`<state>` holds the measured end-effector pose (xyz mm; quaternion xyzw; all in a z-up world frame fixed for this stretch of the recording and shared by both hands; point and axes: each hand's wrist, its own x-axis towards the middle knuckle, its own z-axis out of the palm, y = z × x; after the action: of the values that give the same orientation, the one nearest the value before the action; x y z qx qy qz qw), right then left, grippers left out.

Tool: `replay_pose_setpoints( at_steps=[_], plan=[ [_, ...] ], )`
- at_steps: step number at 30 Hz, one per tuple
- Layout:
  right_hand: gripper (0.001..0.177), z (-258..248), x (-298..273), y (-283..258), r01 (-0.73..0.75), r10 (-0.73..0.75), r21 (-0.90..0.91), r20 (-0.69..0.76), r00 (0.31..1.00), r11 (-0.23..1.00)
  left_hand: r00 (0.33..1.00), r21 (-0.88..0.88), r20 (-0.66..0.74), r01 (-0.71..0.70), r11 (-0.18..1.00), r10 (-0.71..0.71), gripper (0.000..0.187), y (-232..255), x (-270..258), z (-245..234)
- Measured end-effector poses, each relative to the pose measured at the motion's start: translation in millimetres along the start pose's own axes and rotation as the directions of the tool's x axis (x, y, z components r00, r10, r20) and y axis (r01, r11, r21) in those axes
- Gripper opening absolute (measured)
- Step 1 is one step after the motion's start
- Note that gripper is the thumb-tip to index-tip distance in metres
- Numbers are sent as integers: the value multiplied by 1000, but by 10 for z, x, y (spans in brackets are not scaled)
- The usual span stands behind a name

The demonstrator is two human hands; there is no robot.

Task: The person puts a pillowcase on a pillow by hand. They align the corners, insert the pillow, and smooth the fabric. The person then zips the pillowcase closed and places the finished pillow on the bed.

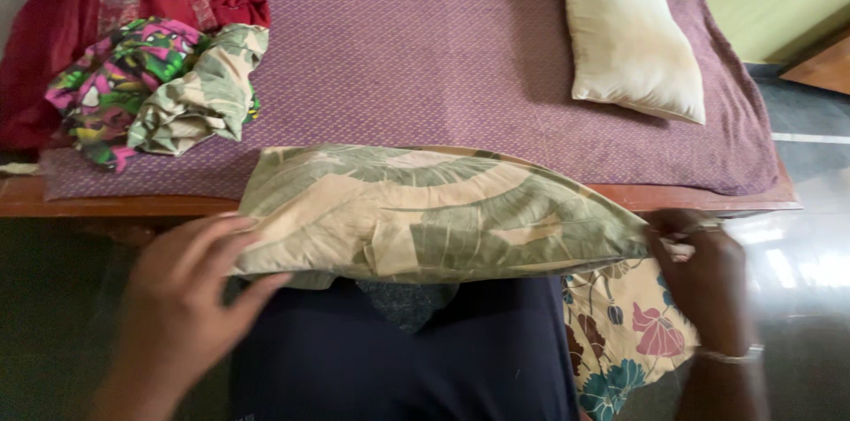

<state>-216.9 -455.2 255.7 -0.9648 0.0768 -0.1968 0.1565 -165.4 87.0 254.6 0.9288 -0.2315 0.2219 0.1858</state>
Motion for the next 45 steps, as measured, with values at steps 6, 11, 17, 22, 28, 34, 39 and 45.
replay_pose_setpoints(
  at_steps=[6,11,17,22,28,34,39,45],
  plan=[
    [72,653,-66,-1410,596,-613,144,198,765,790,958,-83,188,-206,975,219,81,610,265,584],
    [105,955,127,-1622,536,-422,-98,506,752,838,860,285,508,-111,952,-52,103,296,377,731],
    [119,758,448,-1432,451,-95,-369,680,727,812,784,333,601,-73,940,-152,105,-11,578,656],
    [122,513,617,-1040,290,88,-435,665,742,852,753,373,601,33,927,-269,113,-228,733,518],
    [131,241,591,-525,186,228,-519,632,740,834,631,421,702,7,907,-330,132,3,753,274],
    [136,82,251,-746,272,34,-395,616,787,878,801,85,599,-88,992,20,130,543,568,387],
    [130,502,157,-1067,349,-85,-256,686,723,902,856,274,514,-217,937,48,86,519,492,983],
    [67,772,459,-831,347,-90,-368,563,821,863,945,116,262,-232,966,195,37,160,596,1110]
  ],
)
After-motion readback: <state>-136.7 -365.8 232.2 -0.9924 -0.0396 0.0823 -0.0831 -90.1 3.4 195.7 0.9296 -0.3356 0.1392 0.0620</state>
